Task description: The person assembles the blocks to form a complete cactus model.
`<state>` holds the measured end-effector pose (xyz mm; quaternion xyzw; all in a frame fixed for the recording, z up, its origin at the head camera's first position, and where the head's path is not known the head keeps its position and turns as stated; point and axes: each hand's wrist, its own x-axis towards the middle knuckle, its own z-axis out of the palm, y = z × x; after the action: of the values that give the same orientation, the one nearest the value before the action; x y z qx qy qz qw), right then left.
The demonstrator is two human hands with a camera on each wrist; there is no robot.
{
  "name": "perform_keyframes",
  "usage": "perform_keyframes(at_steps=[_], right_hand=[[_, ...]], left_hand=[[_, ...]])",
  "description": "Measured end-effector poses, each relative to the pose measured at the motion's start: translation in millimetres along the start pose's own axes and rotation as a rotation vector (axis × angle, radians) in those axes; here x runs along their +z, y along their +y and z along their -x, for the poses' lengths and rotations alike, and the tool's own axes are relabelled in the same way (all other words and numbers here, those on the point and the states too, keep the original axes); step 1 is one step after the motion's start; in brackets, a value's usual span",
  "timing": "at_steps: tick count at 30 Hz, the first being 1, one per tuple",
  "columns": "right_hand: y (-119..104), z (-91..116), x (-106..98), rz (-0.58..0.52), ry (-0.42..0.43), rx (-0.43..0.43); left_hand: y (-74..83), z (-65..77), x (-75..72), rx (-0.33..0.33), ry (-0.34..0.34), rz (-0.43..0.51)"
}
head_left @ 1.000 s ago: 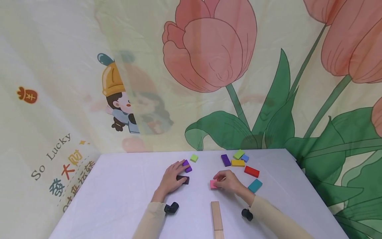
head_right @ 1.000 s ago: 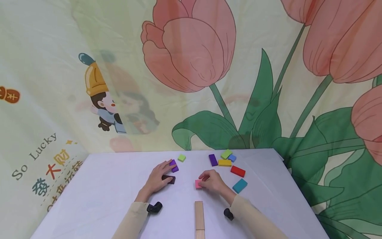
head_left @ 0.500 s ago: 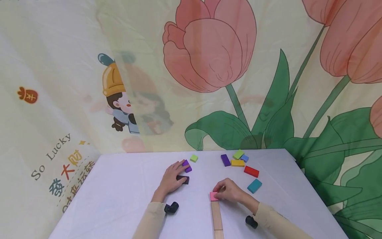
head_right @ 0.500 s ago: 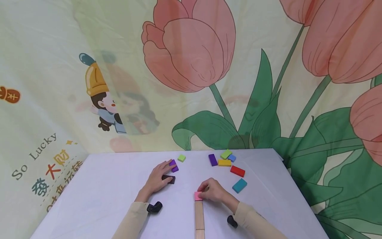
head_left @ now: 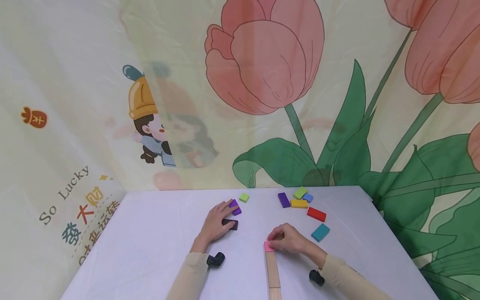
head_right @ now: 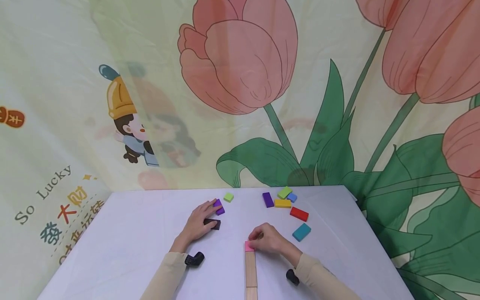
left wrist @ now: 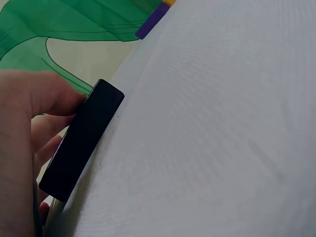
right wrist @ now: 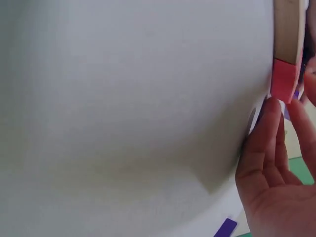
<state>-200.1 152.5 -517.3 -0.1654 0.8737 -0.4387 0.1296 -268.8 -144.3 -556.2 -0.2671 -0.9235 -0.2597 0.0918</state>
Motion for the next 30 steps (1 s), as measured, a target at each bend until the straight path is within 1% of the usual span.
perform_keyframes(at_steps=[2,4,6,9,11,13,15,19,23,26,30], right_hand=[[-0.3,-5.1,-3.0,-0.012,0.052,0.037],[1.1,-12.8,-7.6,-0.005,0.143,0.078],[4.2,-23.1,-14.3,0.03,0.248,0.107],[12.0,-41.4,-27.5,0.125,0.389,0.128],[16.6,-52.8,-36.9,0.176,0.447,0.137],[19.6,-62.2,-45.2,0.219,0.48,0.152],[21.2,-69.1,-51.6,0.268,0.486,0.165],[22.7,-79.2,-57.4,0.357,0.45,0.211],[20.4,-84.0,-57.0,0.385,0.431,0.251],[17.2,-85.2,-54.9,0.378,0.426,0.246],[12.3,-87.1,-51.6,0.399,0.413,0.212]], left_hand=[[-0.3,0.4,-0.2,-0.006,-0.001,0.003],[-0.5,0.4,-0.5,-0.007,-0.004,0.001],[-0.6,0.4,-0.7,-0.002,-0.001,0.004],[-0.9,0.6,-1.0,0.0,-0.002,-0.002],[-0.9,0.7,-1.3,-0.002,0.0,-0.001],[-0.9,0.5,-1.4,-0.003,-0.004,-0.002],[-0.7,0.0,-1.5,-0.001,-0.009,-0.005],[-0.2,-0.4,-1.0,-0.003,-0.013,-0.017],[1.4,-0.1,-0.3,-0.003,-0.01,-0.008],[2.4,0.3,-0.6,-0.001,-0.006,-0.002],[2.1,0.3,-1.8,-0.004,-0.004,-0.007]])
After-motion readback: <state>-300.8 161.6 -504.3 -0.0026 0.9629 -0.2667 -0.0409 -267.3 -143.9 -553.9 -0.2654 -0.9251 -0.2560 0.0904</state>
